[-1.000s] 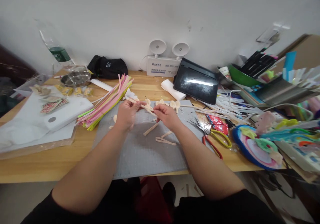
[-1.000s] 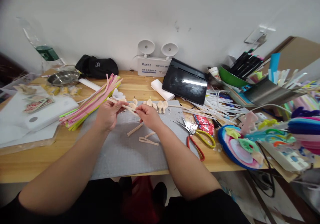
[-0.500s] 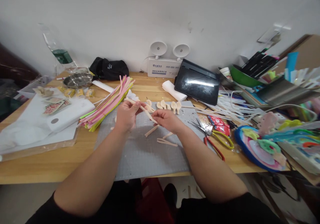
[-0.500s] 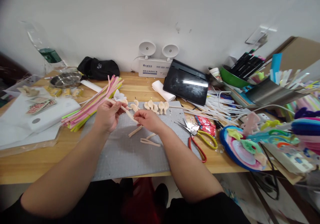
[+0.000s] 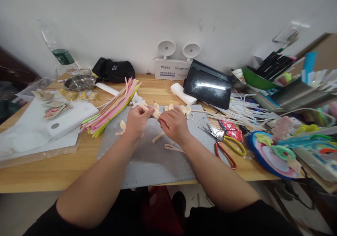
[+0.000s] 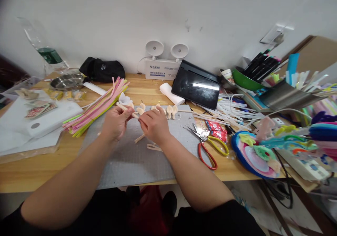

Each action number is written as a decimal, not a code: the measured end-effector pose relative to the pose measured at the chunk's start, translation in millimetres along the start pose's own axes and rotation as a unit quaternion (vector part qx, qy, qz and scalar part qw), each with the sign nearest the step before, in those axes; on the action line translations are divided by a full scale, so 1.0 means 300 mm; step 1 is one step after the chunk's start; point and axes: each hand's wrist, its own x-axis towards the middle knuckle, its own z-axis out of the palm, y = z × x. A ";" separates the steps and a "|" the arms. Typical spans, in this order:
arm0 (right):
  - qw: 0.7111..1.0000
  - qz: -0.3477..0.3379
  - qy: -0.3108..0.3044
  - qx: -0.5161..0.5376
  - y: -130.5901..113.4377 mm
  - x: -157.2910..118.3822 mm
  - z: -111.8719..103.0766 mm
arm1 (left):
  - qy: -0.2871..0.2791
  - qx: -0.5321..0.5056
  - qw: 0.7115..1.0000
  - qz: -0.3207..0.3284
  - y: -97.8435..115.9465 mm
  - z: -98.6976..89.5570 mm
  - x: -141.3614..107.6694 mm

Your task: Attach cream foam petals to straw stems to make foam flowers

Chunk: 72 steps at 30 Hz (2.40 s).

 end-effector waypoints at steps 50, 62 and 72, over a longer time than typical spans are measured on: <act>0.866 0.266 0.043 0.421 0.127 0.031 -0.039 | -0.079 0.215 0.973 -0.041 -0.016 0.024 -0.036; 0.871 0.259 0.040 0.414 0.135 0.026 -0.014 | -0.080 0.278 0.957 0.001 -0.029 0.012 -0.031; 0.848 0.297 0.081 0.432 0.131 0.033 -0.017 | -0.085 0.324 0.942 0.016 -0.019 0.011 -0.033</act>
